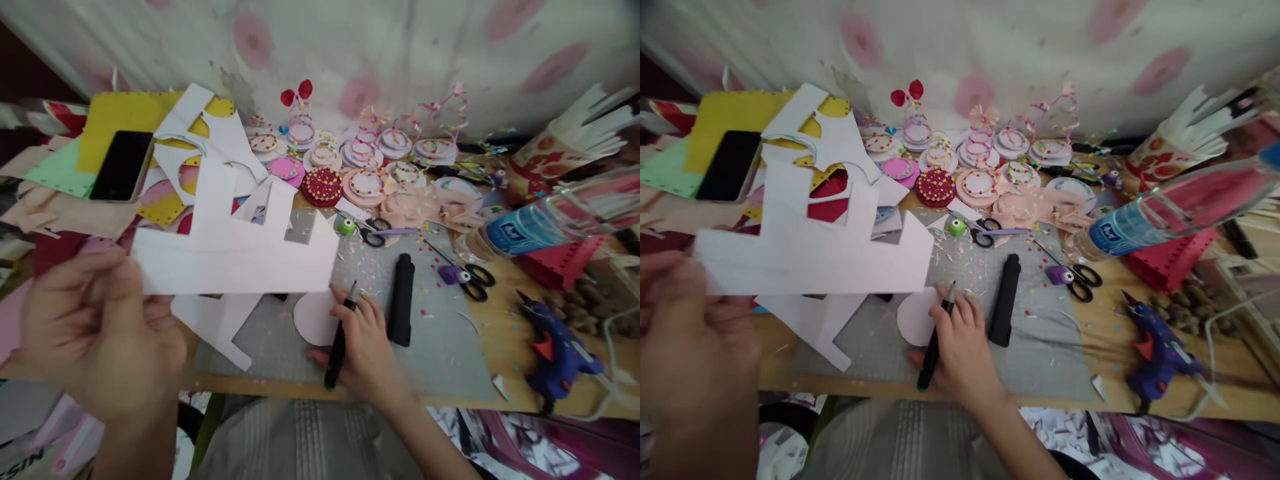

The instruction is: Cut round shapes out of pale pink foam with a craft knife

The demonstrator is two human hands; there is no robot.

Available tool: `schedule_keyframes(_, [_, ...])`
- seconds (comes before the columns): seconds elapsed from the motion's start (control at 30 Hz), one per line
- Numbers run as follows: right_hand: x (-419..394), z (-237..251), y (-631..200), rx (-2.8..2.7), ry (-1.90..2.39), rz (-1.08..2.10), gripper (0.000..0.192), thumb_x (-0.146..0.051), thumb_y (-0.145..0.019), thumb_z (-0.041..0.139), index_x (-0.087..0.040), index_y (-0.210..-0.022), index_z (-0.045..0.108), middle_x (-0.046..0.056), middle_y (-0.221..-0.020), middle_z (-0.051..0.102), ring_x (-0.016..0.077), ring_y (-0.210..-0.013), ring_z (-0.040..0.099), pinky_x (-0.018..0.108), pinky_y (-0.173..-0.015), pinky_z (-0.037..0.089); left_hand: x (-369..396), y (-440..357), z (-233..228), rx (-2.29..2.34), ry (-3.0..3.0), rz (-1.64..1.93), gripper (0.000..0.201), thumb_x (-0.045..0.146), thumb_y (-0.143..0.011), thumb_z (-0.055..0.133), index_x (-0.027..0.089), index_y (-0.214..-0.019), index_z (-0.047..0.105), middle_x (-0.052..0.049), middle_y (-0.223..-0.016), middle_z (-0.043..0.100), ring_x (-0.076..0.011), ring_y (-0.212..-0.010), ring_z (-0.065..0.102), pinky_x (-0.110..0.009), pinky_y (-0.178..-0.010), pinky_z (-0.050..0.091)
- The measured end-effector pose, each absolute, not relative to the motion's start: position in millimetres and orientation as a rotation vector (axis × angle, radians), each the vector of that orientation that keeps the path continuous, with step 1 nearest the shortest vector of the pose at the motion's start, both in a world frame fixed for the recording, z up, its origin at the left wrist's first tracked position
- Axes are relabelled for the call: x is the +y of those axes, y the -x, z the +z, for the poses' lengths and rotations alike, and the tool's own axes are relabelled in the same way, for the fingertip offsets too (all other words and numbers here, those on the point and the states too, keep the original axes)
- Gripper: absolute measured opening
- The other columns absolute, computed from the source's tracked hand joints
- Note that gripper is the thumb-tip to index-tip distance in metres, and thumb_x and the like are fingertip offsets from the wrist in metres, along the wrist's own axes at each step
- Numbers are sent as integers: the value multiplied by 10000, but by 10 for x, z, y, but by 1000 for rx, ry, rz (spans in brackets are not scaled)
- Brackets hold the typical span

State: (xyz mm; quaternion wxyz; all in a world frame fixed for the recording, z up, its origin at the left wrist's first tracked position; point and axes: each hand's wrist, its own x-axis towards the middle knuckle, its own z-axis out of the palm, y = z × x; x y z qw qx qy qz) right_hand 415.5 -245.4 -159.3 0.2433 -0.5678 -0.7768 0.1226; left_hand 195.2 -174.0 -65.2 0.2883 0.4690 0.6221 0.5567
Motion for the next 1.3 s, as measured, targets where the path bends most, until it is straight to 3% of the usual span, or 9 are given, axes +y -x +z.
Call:
schedule_keyframes(0.03, [-2458, -1615, -4167, -2120, 1558, 307, 551, -440, -744, 765, -176, -1120, 461, 209, -1270, 569, 372, -1126, 510, 586, -976, 370, -1775, -1919, -664, 1703, -1123, 1648, 111, 362, -909, 598, 347, -1015, 632, 105, -1140, 681, -205, -1265, 539, -391, -866, 565])
schedule_keyframes(0.1, [-2470, -1646, -4259, -2066, 1593, 251, 560, -415, -742, 764, -180, -1136, 443, 195, -1237, 587, 354, -1052, 538, 565, -906, 414, -1871, -1851, -726, 1731, -895, 1749, 122, 265, -775, 750, 328, -849, 676, 100, -978, 717, -198, -1138, 626, -350, -865, 588])
schedule_keyframes(0.2, [-2507, -1686, -4516, -1891, 1669, 175, 602, -402, -674, 796, -205, -1118, 440, 180, -1225, 603, 349, -976, 569, 547, -822, 440, -2039, -1797, -876, 1652, -682, 1629, 101, 275, -762, 758, 305, -810, 674, 78, -949, 733, -225, -1142, 629, -337, -823, 624])
schedule_keyframes(0.53, [-2701, -1506, -4832, -1471, 1457, 351, 692, -242, -580, 852, -244, -1098, 393, 183, -1289, 554, 341, -1188, 556, 563, -1004, 362, -2466, -2126, -1179, 1529, -533, 1221, 233, 356, -776, 736, 251, -942, 611, 5, -1194, 652, -121, -929, 665, -104, -570, 524])
schedule_keyframes(0.63, [-2745, -1498, -4597, -1598, 1397, 487, 666, -271, -648, 825, -243, -1137, 374, 207, -1332, 526, 346, -1211, 539, 570, -987, 377, -2508, -2211, -1290, 1499, -698, 1039, 205, 380, -849, 651, 255, -996, 583, -21, -1187, 649, -128, -906, 672, -137, -588, 536])
schedule_keyframes(0.8, [-2731, -1604, -4349, -1914, 1462, 550, 633, -296, -714, 789, -238, -1194, 381, 196, -1391, 508, 354, -1237, 501, 559, -947, 408, -2479, -2164, -1387, 1397, -1171, 937, 130, 252, -890, 571, 228, -1017, 580, -64, -1179, 659, -180, -1134, 634, -292, -950, 540])
schedule_keyframes(1.0, [-2704, -1636, -4373, -1977, 1467, 532, 589, -311, -761, 764, -221, -1196, 377, 186, -1416, 506, 335, -1329, 425, 536, -989, 388, -2402, -2051, -1274, 1388, -1988, 827, 309, 86, -894, 499, 219, -1162, 572, -79, -1306, 593, -216, -1277, 517, -412, -1084, 446])
schedule_keyframes(1.1, [-2715, -1635, -4377, -2094, 1471, 485, 563, -345, -765, 766, -226, -1181, 407, 169, -1423, 511, 348, -1340, 409, 544, -983, 375, -2405, -2130, -1270, 1087, -2352, 685, 373, 32, -875, 472, 152, -1215, 567, -115, -1344, 577, -233, -1337, 452, -406, -1097, 435])
schedule_keyframes(1.3, [-2691, -1596, -4377, -2120, 1476, 466, 521, -342, -778, 755, -251, -1171, 426, 141, -1420, 525, 341, -1315, 438, 521, -957, 381, -2472, -2347, -1398, 889, -2595, 502, 369, 80, -880, 444, 69, -1214, 601, -149, -1307, 624, -273, -1264, 538, -427, -1003, 532])
